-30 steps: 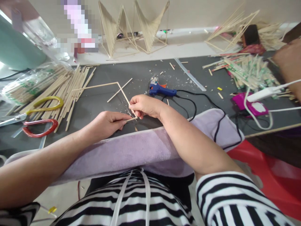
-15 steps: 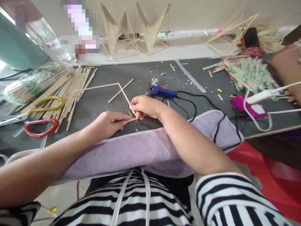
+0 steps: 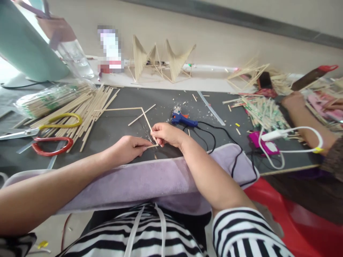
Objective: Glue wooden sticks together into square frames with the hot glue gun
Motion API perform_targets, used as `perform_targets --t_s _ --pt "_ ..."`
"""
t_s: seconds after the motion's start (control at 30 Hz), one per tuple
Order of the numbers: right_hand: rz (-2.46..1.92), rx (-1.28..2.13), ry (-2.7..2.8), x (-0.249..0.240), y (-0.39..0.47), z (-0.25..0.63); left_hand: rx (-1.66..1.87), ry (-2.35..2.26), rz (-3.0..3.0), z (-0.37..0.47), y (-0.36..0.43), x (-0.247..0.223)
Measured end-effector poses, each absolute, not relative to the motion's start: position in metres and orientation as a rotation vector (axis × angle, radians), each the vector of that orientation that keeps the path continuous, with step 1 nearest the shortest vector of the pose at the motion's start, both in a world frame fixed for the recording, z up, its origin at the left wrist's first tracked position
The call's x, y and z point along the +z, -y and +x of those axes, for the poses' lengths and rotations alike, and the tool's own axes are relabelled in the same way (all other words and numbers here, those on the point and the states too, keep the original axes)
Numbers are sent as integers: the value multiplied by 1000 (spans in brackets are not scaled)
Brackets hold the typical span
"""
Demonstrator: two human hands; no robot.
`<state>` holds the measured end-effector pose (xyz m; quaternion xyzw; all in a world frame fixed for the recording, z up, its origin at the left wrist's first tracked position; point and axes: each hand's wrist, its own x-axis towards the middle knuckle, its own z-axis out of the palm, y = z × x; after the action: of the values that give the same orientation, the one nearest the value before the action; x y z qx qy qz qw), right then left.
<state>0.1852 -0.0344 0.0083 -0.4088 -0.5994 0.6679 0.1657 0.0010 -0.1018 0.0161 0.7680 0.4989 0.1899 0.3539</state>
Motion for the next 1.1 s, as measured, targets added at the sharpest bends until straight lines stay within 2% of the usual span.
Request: perform_targets --t_s 1.1 --pt "-1168 1926 1671 9 34 185 491 -1283 2011 0 101 15"
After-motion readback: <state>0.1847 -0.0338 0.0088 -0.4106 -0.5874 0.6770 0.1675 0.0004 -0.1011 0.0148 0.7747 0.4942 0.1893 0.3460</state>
